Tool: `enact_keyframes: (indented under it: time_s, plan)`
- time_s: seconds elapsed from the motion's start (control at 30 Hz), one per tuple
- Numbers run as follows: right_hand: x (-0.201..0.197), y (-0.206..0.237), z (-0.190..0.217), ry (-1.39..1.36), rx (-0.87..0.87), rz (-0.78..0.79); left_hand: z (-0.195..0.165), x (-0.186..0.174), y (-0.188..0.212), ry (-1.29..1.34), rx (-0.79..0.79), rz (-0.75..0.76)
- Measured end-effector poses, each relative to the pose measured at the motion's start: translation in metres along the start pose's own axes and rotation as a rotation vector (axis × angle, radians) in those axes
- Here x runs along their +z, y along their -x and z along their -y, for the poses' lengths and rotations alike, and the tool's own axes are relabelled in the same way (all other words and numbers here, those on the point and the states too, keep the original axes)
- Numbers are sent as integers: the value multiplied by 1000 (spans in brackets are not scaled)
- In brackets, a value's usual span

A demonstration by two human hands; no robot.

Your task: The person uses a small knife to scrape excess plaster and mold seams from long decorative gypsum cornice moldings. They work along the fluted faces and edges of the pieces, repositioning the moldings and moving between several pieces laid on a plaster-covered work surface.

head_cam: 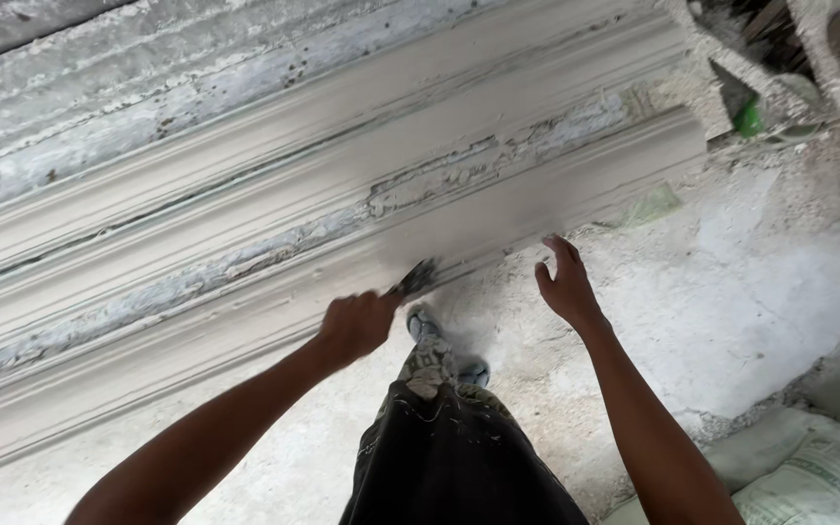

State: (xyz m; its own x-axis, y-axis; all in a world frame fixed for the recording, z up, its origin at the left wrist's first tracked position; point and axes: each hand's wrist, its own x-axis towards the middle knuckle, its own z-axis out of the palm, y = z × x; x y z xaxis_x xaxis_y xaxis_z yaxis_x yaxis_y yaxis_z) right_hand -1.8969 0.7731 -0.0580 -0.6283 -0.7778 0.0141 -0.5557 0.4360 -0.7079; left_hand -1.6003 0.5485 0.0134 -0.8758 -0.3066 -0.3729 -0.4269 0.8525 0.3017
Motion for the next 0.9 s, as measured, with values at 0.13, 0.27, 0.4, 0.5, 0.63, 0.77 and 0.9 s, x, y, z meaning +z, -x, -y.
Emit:
enact_keyframes:
  time_s: [0.13, 0.27, 0.4, 0.5, 0.63, 0.77, 0.9]
  plan:
    - [-7, -30, -19, 97, 39, -3, -24, -5, -26, 38, -47, 96]
    - [8, -52, -24, 308, -12, -78, -36, 12, -52, 67, 22, 17]
    - [14, -56, -25, 374, 32, -97, -24, 26, -39, 51, 48, -87]
    - [9, -55, -26, 310, 122, -45, -31, 31, -44, 61, -16, 36]
    - [3, -55, -32, 261, 186, -34, -48, 37, -64, 132, 20, -60]
    - [0, -54, -42, 324, 30, -62, -37, 38, -51, 116, 42, -19]
    - [0, -53, -50, 356, 47, -12, -44, 32, -50, 85, -11, -12]
